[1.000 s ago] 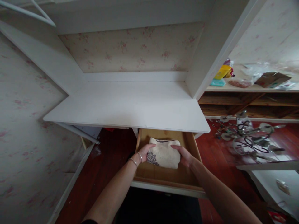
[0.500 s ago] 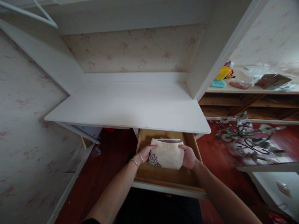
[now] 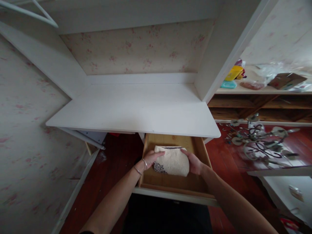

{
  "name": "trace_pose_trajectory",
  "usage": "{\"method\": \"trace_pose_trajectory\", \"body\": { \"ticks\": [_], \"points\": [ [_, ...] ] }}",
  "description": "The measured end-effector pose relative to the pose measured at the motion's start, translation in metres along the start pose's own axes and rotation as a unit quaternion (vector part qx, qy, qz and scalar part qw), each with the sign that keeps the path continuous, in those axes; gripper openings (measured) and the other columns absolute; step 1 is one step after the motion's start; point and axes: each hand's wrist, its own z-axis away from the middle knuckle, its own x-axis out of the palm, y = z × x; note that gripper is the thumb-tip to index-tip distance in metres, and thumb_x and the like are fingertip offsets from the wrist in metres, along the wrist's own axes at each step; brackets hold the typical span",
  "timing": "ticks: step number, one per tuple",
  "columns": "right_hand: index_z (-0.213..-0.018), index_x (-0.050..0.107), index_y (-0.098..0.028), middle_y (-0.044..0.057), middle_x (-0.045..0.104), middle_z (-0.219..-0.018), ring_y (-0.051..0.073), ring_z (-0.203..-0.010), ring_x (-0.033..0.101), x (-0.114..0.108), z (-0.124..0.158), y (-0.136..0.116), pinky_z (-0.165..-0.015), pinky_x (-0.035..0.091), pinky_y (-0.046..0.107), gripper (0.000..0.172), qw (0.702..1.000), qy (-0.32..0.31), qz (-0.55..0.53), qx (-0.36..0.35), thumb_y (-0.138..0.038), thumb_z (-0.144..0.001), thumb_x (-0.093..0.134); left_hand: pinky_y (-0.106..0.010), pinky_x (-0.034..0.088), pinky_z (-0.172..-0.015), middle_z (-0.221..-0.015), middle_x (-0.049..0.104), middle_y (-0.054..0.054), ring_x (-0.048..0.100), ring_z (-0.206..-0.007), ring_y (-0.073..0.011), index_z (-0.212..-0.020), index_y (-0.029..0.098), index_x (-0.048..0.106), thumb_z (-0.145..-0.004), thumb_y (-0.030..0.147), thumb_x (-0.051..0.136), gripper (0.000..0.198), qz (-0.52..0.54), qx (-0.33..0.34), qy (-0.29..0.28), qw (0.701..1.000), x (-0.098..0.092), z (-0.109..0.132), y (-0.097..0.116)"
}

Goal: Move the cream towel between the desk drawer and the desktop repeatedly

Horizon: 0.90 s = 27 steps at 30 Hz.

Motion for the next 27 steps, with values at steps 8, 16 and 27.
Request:
{"method": "trace_pose_trajectory", "body": {
  "ticks": [8,16,27],
  "points": [
    [-0.103,0.058,-0.022,0.0,0.063,-0.071,0.015,-0.057,0.059,-0.016,-0.016,0.016,-0.053,0.048,0.026,0.036,0.983,0.11,0.126,-0.079,-0.054,-0.092,0.047,-0.027,0.051,-0.073,-0.098,0.074,-0.01,0.069,-0.086,-0.0213,-0.097,0.012,0.073,-0.069,0.041,0.077,0.04,-0.193,-0.023,0.079,0.978,-0.009,-0.006,0.003],
    [-0.125,0.058,-0.027,0.001,0.067,-0.093,0.021,-0.088,0.064,-0.004,-0.035,0.009,-0.085,0.048,0.032,0.047,0.875,0.204,0.363,-0.248,-0.044,-0.081,0.064,-0.028,0.044,-0.078,-0.096,0.072,-0.016,0.064,-0.102,-0.0299,-0.083,0.014,0.07,-0.084,0.047,0.06,0.035,-0.347,-0.011,0.218,0.912,-0.001,-0.031,0.003],
    [-0.093,0.058,-0.02,0.009,0.054,-0.125,0.023,-0.115,0.051,-0.007,-0.04,0.005,-0.1,0.038,0.034,0.016,0.67,0.2,0.589,-0.405,-0.029,-0.089,0.045,-0.032,0.032,-0.106,-0.138,0.05,-0.012,0.044,-0.128,-0.0251,-0.12,0.019,0.06,-0.084,0.033,0.06,0.038,-0.599,0.19,0.169,0.759,0.003,-0.035,0.019]
  ]
}}
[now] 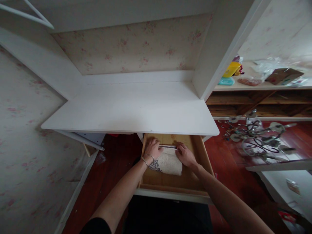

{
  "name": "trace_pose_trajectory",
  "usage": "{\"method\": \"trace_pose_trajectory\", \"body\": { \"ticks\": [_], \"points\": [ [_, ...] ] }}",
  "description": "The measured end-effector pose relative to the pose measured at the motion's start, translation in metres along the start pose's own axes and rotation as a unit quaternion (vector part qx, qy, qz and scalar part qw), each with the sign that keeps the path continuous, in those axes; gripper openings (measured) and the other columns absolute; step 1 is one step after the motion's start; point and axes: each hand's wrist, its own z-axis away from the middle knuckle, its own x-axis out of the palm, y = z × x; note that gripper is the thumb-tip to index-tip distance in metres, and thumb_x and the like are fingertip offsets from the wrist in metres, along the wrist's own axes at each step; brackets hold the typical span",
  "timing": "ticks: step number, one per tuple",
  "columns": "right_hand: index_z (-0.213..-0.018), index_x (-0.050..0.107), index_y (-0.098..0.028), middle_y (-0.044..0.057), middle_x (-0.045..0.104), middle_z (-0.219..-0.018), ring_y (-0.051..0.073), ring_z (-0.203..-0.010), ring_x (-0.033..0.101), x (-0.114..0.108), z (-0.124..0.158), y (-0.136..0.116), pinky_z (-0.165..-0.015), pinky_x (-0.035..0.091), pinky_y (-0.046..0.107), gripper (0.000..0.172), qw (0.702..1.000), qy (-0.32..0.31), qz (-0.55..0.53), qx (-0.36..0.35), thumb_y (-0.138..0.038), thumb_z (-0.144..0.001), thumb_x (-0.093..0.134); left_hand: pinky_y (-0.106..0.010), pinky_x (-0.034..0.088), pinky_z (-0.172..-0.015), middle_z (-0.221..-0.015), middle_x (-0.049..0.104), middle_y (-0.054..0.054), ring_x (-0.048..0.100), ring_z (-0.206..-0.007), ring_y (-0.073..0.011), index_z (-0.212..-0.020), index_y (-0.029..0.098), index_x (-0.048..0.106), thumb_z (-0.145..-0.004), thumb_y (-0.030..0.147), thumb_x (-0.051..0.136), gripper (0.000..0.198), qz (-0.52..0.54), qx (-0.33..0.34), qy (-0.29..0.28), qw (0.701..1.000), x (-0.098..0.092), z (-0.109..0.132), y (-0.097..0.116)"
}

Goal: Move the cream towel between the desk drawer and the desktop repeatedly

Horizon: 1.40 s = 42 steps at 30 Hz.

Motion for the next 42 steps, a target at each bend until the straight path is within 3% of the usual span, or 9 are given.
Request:
{"method": "trace_pose_trajectory", "body": {
  "ticks": [3,5,8,15,20,24,28,35,42],
  "points": [
    [-0.094,0.056,-0.021,0.008,0.063,-0.106,0.022,-0.101,0.058,0.0,0.0,0.001,-0.091,0.042,0.033,0.017,1.0,-0.012,-0.021,0.004,-0.031,-0.092,0.042,-0.03,0.042,-0.094,-0.118,0.065,-0.008,0.058,-0.111,-0.0217,-0.101,0.023,0.069,-0.086,0.034,0.057,0.022,-0.029,0.04,-0.094,0.994,0.003,-0.015,-0.003],
    [-0.098,0.055,-0.022,0.006,0.065,-0.093,0.021,-0.087,0.061,0.0,0.001,0.002,-0.081,0.044,0.031,0.021,0.999,-0.019,-0.035,0.036,-0.034,-0.094,0.039,-0.028,0.047,-0.081,-0.1,0.071,-0.006,0.065,-0.093,-0.0193,-0.099,0.024,0.068,-0.089,0.033,0.053,0.02,-0.038,0.03,-0.115,0.992,0.007,-0.023,-0.003],
    [-0.096,0.054,-0.022,0.004,0.066,-0.089,0.02,-0.082,0.062,0.002,0.0,0.003,-0.075,0.044,0.028,0.02,0.995,-0.011,-0.036,0.087,-0.035,-0.095,0.039,-0.027,0.047,-0.074,-0.093,0.072,-0.004,0.067,-0.085,-0.0184,-0.103,0.025,0.066,-0.093,0.032,0.046,0.023,-0.056,0.028,-0.107,0.992,0.012,-0.029,-0.001],
    [-0.102,0.057,-0.018,0.009,0.068,-0.094,0.023,-0.085,0.063,0.001,-0.007,0.002,-0.075,0.045,0.029,0.019,0.99,-0.006,0.013,0.14,-0.022,-0.088,0.045,-0.032,0.046,-0.084,-0.095,0.072,-0.006,0.067,-0.089,-0.0194,-0.103,0.024,0.064,-0.095,0.035,0.046,0.023,-0.113,0.038,-0.078,0.99,0.018,-0.029,0.01],
    [-0.117,0.058,-0.015,0.015,0.059,-0.123,0.028,-0.115,0.051,-0.007,0.001,-0.035,-0.099,0.036,0.038,0.035,0.99,-0.003,0.133,0.035,-0.013,-0.084,0.046,-0.033,0.045,-0.088,-0.099,0.07,-0.007,0.064,-0.097,-0.0197,-0.099,0.022,0.065,-0.095,0.027,0.045,0.021,-0.147,0.061,-0.053,0.986,0.024,-0.023,0.012],
    [-0.136,0.049,-0.018,0.012,0.043,-0.146,0.027,-0.135,0.033,0.008,0.018,-0.056,-0.111,0.023,0.047,0.044,0.976,-0.056,0.197,-0.076,-0.033,-0.097,0.038,-0.032,0.045,-0.088,-0.101,0.068,-0.007,0.061,-0.099,-0.0187,-0.101,0.02,0.064,-0.094,0.021,0.043,0.022,-0.167,0.071,-0.039,0.982,0.028,-0.021,0.011],
    [-0.149,0.032,-0.012,0.015,0.024,-0.156,0.029,-0.143,0.019,0.027,0.025,-0.045,-0.114,0.012,0.054,0.061,0.963,-0.109,0.237,-0.074,-0.047,-0.099,0.03,-0.039,0.043,-0.093,-0.11,0.063,-0.011,0.055,-0.106,-0.0227,-0.103,0.016,0.063,-0.095,0.019,0.04,0.025,-0.192,0.082,-0.019,0.978,0.028,-0.02,0.015],
    [-0.149,0.033,-0.011,0.014,0.023,-0.156,0.028,-0.144,0.017,0.036,0.019,-0.025,-0.116,0.008,0.053,0.063,0.957,-0.105,0.252,-0.103,-0.048,-0.099,0.028,-0.041,0.031,-0.107,-0.133,0.053,-0.012,0.043,-0.126,-0.0233,-0.125,0.014,0.054,-0.096,0.021,0.034,0.036,-0.202,0.167,0.008,0.965,0.043,0.0,0.019],
    [-0.15,0.029,-0.01,0.014,0.02,-0.156,0.027,-0.145,0.015,0.038,0.021,-0.014,-0.117,0.009,0.051,0.066,0.957,-0.093,0.236,-0.138,-0.052,-0.099,0.028,-0.045,0.016,-0.117,-0.156,0.029,-0.008,0.021,-0.144,-0.023,-0.15,0.017,0.028,-0.098,0.046,0.023,0.059,-0.161,0.202,-0.075,0.963,0.061,0.009,-0.017]
  ]
}}
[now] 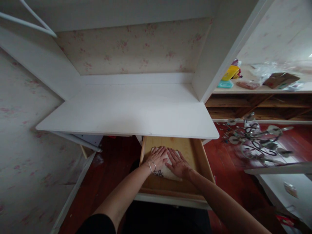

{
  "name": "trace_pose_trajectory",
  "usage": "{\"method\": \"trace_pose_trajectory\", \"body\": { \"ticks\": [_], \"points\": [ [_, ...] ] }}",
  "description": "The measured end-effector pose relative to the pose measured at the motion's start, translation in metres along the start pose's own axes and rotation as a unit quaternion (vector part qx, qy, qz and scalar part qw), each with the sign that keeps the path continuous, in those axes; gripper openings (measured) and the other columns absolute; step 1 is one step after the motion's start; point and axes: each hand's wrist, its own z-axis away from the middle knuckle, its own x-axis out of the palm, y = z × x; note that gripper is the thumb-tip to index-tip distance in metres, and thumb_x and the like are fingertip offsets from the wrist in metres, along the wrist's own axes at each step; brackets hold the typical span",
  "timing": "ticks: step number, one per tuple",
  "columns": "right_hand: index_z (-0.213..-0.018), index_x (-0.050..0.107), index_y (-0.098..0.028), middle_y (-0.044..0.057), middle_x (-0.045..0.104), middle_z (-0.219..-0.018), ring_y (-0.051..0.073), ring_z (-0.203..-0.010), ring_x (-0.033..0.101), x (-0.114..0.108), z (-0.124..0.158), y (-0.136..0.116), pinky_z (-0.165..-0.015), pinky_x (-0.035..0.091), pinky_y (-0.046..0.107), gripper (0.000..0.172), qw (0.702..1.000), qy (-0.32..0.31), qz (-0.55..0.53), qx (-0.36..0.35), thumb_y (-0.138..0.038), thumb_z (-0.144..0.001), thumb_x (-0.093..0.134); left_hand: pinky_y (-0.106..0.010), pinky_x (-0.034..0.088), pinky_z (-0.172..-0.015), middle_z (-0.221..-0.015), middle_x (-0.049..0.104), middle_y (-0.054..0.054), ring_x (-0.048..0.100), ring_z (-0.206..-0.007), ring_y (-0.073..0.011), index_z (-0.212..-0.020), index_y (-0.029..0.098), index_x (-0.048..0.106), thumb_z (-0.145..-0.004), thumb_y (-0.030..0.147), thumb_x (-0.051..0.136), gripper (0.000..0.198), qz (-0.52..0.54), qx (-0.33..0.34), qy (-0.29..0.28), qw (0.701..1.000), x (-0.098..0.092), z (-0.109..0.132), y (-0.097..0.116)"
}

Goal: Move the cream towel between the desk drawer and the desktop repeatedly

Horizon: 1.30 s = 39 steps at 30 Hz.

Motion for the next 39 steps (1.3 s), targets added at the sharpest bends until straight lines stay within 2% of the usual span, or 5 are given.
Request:
{"method": "trace_pose_trajectory", "body": {
  "ticks": [12,16,22,31,39],
  "points": [
    [-0.15,0.029,-0.01,0.017,0.023,-0.155,0.032,-0.144,0.017,-0.033,0.017,-0.023,-0.114,0.013,0.059,0.065,0.996,-0.081,-0.014,-0.031,-0.039,-0.094,0.042,-0.048,0.023,-0.116,-0.155,0.031,-0.01,0.025,-0.144,-0.0241,-0.146,0.018,0.036,-0.099,0.035,0.028,0.051,0.051,-0.03,-0.079,0.995,-0.029,-0.007,-0.001],
    [-0.152,0.025,-0.013,0.02,0.012,-0.157,0.042,-0.142,0.014,-0.034,0.006,-0.055,-0.104,0.015,0.074,0.087,0.985,-0.162,-0.024,-0.047,-0.057,-0.083,0.055,-0.042,0.022,-0.118,-0.154,0.034,-0.01,0.023,-0.144,-0.0216,-0.143,0.016,0.042,-0.095,0.02,0.035,0.048,0.07,-0.075,0.032,0.994,-0.068,0.006,-0.014],
    [-0.145,0.041,-0.027,0.012,0.028,-0.154,0.036,-0.139,0.028,-0.019,-0.012,-0.034,-0.104,0.017,0.074,0.056,0.99,-0.072,0.049,-0.112,-0.014,-0.09,0.046,-0.031,0.039,-0.11,-0.131,0.06,-0.006,0.052,-0.122,-0.0143,-0.126,0.018,0.06,-0.095,0.017,0.037,0.039,0.163,-0.128,0.162,0.965,-0.114,0.092,-0.006],
    [-0.144,0.04,-0.038,-0.003,0.045,-0.146,0.027,-0.131,0.042,-0.037,-0.038,0.022,-0.109,0.026,0.057,0.064,0.98,-0.052,0.08,-0.175,-0.003,-0.09,0.04,-0.035,0.045,-0.103,-0.117,0.066,-0.002,0.056,-0.114,-0.0169,-0.119,0.026,0.063,-0.09,0.013,0.047,0.036,0.176,-0.051,0.114,0.976,-0.086,0.144,0.084],
    [-0.133,0.057,-0.022,0.009,0.055,-0.137,0.027,-0.13,0.044,-0.066,-0.045,0.07,-0.111,0.024,0.054,0.051,0.985,-0.066,0.08,-0.141,-0.003,-0.088,0.042,-0.038,0.05,-0.089,-0.105,0.07,-0.004,0.064,-0.097,-0.0205,-0.12,0.027,0.061,-0.089,0.019,0.048,0.034,0.118,-0.082,0.042,0.989,-0.078,0.144,0.088]
  ]
}}
